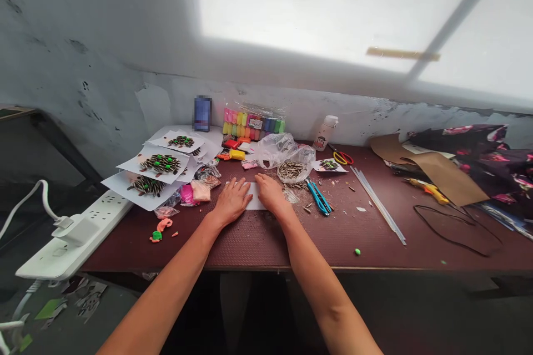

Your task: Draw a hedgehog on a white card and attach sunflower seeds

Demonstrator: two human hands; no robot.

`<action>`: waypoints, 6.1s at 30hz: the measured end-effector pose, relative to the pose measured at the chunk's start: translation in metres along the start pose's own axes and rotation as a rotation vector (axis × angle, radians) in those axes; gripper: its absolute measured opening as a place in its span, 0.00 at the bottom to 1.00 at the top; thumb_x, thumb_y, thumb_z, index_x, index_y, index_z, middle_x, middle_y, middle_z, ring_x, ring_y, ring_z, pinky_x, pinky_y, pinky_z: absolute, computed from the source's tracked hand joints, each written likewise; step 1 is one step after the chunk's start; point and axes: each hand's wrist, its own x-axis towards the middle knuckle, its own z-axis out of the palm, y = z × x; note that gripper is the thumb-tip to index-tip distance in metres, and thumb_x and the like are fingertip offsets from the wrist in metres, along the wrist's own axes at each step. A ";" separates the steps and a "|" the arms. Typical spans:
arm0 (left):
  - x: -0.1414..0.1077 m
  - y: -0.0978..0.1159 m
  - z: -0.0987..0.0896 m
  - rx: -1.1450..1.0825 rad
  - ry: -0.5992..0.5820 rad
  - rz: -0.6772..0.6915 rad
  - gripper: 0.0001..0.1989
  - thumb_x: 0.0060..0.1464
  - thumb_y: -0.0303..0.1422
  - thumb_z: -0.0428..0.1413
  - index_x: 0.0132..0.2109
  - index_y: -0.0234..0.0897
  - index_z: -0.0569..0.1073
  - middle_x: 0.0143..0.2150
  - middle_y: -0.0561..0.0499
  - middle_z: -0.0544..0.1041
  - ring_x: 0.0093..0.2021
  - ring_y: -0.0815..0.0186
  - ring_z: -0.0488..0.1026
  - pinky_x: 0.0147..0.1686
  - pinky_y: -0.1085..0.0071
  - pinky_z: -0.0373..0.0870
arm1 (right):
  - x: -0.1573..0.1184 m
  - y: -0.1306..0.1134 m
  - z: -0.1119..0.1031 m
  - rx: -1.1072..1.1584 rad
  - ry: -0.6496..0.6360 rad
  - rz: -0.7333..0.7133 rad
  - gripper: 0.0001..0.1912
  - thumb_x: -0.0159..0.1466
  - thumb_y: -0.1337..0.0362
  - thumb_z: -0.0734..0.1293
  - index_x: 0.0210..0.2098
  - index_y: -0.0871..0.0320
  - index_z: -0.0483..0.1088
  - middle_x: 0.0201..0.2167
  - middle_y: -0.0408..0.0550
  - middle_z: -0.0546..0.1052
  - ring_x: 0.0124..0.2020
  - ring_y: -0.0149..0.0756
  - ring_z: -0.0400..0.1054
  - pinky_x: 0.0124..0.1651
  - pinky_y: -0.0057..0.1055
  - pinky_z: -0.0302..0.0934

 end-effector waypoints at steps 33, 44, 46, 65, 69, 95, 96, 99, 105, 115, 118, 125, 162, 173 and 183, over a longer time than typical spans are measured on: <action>0.025 -0.008 0.008 -0.177 0.011 0.006 0.29 0.69 0.42 0.46 0.70 0.31 0.62 0.73 0.32 0.63 0.73 0.50 0.61 0.69 0.51 0.61 | 0.014 -0.005 -0.020 -0.098 -0.125 0.011 0.17 0.71 0.69 0.59 0.52 0.59 0.77 0.52 0.59 0.80 0.56 0.45 0.74 0.54 0.33 0.64; 0.006 -0.008 -0.011 0.045 -0.064 -0.029 0.22 0.68 0.34 0.48 0.65 0.34 0.70 0.71 0.36 0.66 0.71 0.48 0.63 0.69 0.48 0.60 | 0.015 -0.006 -0.022 -0.097 -0.083 0.055 0.18 0.71 0.69 0.58 0.51 0.60 0.77 0.53 0.58 0.80 0.56 0.46 0.73 0.52 0.33 0.64; 0.006 -0.007 -0.012 0.025 -0.015 -0.047 0.22 0.66 0.34 0.51 0.63 0.34 0.72 0.71 0.35 0.67 0.71 0.46 0.63 0.68 0.47 0.61 | 0.012 0.000 -0.025 -0.066 -0.034 0.101 0.18 0.72 0.68 0.58 0.50 0.59 0.78 0.52 0.57 0.81 0.55 0.45 0.74 0.51 0.32 0.63; 0.005 0.001 -0.020 -0.281 0.077 0.192 0.11 0.64 0.28 0.52 0.42 0.35 0.80 0.44 0.42 0.81 0.46 0.56 0.75 0.51 0.58 0.72 | -0.042 0.047 -0.051 0.011 -0.127 0.434 0.13 0.66 0.57 0.66 0.37 0.58 0.80 0.42 0.57 0.83 0.43 0.43 0.75 0.38 0.30 0.56; 0.004 0.000 -0.018 -0.258 0.064 0.210 0.10 0.63 0.28 0.52 0.42 0.35 0.80 0.45 0.42 0.80 0.46 0.56 0.74 0.51 0.58 0.71 | -0.038 0.058 -0.048 0.177 0.024 0.370 0.08 0.65 0.63 0.66 0.33 0.58 0.77 0.34 0.49 0.82 0.35 0.35 0.71 0.33 0.29 0.51; 0.003 0.005 -0.023 -0.219 0.016 0.208 0.09 0.63 0.27 0.52 0.40 0.38 0.78 0.45 0.42 0.77 0.47 0.55 0.73 0.52 0.57 0.71 | -0.007 0.037 -0.047 0.029 0.125 0.453 0.14 0.71 0.63 0.62 0.49 0.59 0.77 0.49 0.60 0.81 0.53 0.47 0.75 0.50 0.34 0.63; 0.003 0.005 -0.022 -0.219 0.019 0.209 0.09 0.62 0.27 0.52 0.40 0.38 0.78 0.45 0.42 0.78 0.47 0.56 0.73 0.52 0.57 0.71 | -0.016 0.038 -0.050 -0.008 0.032 0.467 0.14 0.70 0.60 0.63 0.46 0.59 0.78 0.47 0.61 0.82 0.51 0.49 0.76 0.48 0.34 0.63; 0.004 0.005 -0.022 -0.237 0.020 0.209 0.10 0.62 0.27 0.52 0.40 0.38 0.78 0.44 0.43 0.78 0.47 0.56 0.73 0.52 0.57 0.72 | -0.037 0.039 -0.051 -0.071 -0.144 0.445 0.16 0.67 0.54 0.66 0.39 0.59 0.80 0.41 0.63 0.83 0.47 0.51 0.77 0.42 0.33 0.62; 0.006 -0.003 -0.024 -0.326 0.103 0.114 0.13 0.61 0.25 0.50 0.43 0.37 0.80 0.46 0.43 0.80 0.48 0.56 0.75 0.52 0.58 0.73 | -0.049 0.037 -0.043 -0.048 -0.194 0.407 0.19 0.70 0.57 0.62 0.32 0.59 0.80 0.35 0.60 0.83 0.40 0.45 0.78 0.37 0.31 0.58; 0.021 -0.040 -0.031 -0.279 0.062 -0.068 0.18 0.52 0.23 0.51 0.46 0.38 0.82 0.47 0.44 0.83 0.50 0.55 0.78 0.55 0.58 0.74 | -0.023 0.034 -0.046 0.825 0.023 0.132 0.14 0.67 0.66 0.62 0.49 0.60 0.74 0.16 0.36 0.71 0.21 0.30 0.66 0.33 0.26 0.61; 0.033 -0.043 -0.035 -0.265 -0.012 -0.056 0.19 0.52 0.22 0.52 0.47 0.37 0.82 0.48 0.44 0.84 0.51 0.55 0.79 0.55 0.60 0.73 | -0.008 0.026 -0.045 1.253 -0.063 0.097 0.08 0.63 0.66 0.63 0.37 0.59 0.74 0.20 0.39 0.73 0.21 0.28 0.67 0.30 0.25 0.63; 0.039 -0.048 -0.028 -0.222 0.031 -0.029 0.14 0.56 0.27 0.52 0.42 0.38 0.83 0.44 0.45 0.84 0.46 0.56 0.79 0.50 0.61 0.74 | 0.012 0.019 -0.019 1.615 -0.023 0.126 0.23 0.49 0.51 0.80 0.36 0.56 0.71 0.25 0.40 0.76 0.25 0.28 0.71 0.27 0.22 0.58; 0.024 -0.053 -0.038 -0.262 -0.068 -0.005 0.21 0.52 0.21 0.51 0.48 0.37 0.81 0.50 0.45 0.82 0.52 0.57 0.76 0.58 0.60 0.71 | 0.010 0.006 0.027 1.478 0.033 0.142 0.27 0.56 0.39 0.73 0.30 0.59 0.73 0.24 0.42 0.73 0.19 0.24 0.59 0.22 0.24 0.53; 0.023 -0.046 -0.046 -0.130 -0.043 -0.062 0.19 0.58 0.23 0.48 0.45 0.33 0.82 0.45 0.38 0.81 0.49 0.50 0.76 0.53 0.55 0.72 | 0.012 0.005 0.026 1.438 0.040 0.130 0.17 0.52 0.51 0.74 0.26 0.58 0.72 0.22 0.41 0.72 0.18 0.24 0.59 0.20 0.24 0.52; 0.022 -0.051 -0.049 -0.246 -0.102 -0.055 0.16 0.54 0.29 0.53 0.44 0.37 0.83 0.45 0.42 0.81 0.49 0.52 0.75 0.53 0.57 0.72 | 0.011 0.002 0.025 1.456 0.040 0.136 0.17 0.52 0.50 0.74 0.28 0.57 0.70 0.20 0.39 0.72 0.17 0.25 0.58 0.20 0.25 0.53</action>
